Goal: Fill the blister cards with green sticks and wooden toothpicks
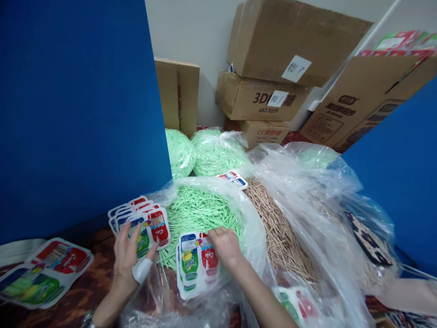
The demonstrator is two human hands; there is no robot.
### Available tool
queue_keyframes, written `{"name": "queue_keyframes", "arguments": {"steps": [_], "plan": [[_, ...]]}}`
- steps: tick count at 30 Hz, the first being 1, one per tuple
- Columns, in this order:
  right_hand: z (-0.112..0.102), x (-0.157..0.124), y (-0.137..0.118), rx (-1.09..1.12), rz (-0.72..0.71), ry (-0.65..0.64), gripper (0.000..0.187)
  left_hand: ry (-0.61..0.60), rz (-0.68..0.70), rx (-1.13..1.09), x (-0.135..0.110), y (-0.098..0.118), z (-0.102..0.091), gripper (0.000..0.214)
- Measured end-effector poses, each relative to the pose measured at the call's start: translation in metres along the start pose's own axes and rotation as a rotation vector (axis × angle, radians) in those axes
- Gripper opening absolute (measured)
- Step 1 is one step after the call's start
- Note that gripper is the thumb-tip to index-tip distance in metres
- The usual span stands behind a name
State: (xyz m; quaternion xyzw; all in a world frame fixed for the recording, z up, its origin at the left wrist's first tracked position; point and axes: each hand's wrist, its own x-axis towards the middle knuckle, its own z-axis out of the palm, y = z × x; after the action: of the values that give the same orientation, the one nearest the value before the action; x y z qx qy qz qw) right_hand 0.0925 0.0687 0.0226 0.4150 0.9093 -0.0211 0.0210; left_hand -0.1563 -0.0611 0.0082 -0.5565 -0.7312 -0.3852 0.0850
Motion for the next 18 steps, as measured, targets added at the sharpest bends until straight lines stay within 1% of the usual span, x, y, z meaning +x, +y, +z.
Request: {"name": "queue_keyframes", "arguments": {"steps": [1,2,4,6,8,11,13,14,16,17,18], "plan": [[-0.001,-0.001,0.001,-0.017,0.001,0.002,0.018,-0.044,0.028,-0.054,-0.005,0.007,0.001,0.066],[-0.003,-0.003,0.002,-0.016,0.008,0.013,0.022,-0.114,0.031,-0.114,-0.01,0.015,0.002,0.065],[-0.011,-0.008,0.003,0.047,0.042,0.074,0.026,-0.299,-0.036,-0.246,-0.018,0.03,0.005,0.063],[-0.026,-0.015,0.0,0.246,0.073,0.15,0.021,-0.46,-0.162,-0.367,-0.022,0.046,0.008,0.069],[-0.042,-0.021,-0.007,0.587,0.083,0.168,0.024,-0.574,-0.288,-0.536,-0.02,0.062,0.011,0.082],[-0.061,-0.029,-0.026,1.116,0.072,0.072,0.028,-0.669,-0.452,-0.934,-0.01,0.081,0.017,0.108],[-0.064,-0.032,-0.041,1.404,0.069,0.005,0.033,-0.726,-0.554,-1.181,-0.002,0.09,0.02,0.118],[-0.063,-0.032,-0.048,1.546,0.083,-0.007,0.035,-0.76,-0.61,-1.261,0.002,0.094,0.021,0.119],[-0.057,-0.032,-0.057,1.765,0.163,0.053,0.038,-0.822,-0.718,-1.331,0.008,0.1,0.02,0.112],[-0.054,-0.032,-0.059,1.83,0.201,0.099,0.038,-0.82,-0.753,-1.334,0.011,0.102,0.019,0.105],[-0.052,-0.033,-0.06,1.85,0.226,0.149,0.037,-0.799,-0.775,-1.317,0.014,0.104,0.018,0.096]]}}
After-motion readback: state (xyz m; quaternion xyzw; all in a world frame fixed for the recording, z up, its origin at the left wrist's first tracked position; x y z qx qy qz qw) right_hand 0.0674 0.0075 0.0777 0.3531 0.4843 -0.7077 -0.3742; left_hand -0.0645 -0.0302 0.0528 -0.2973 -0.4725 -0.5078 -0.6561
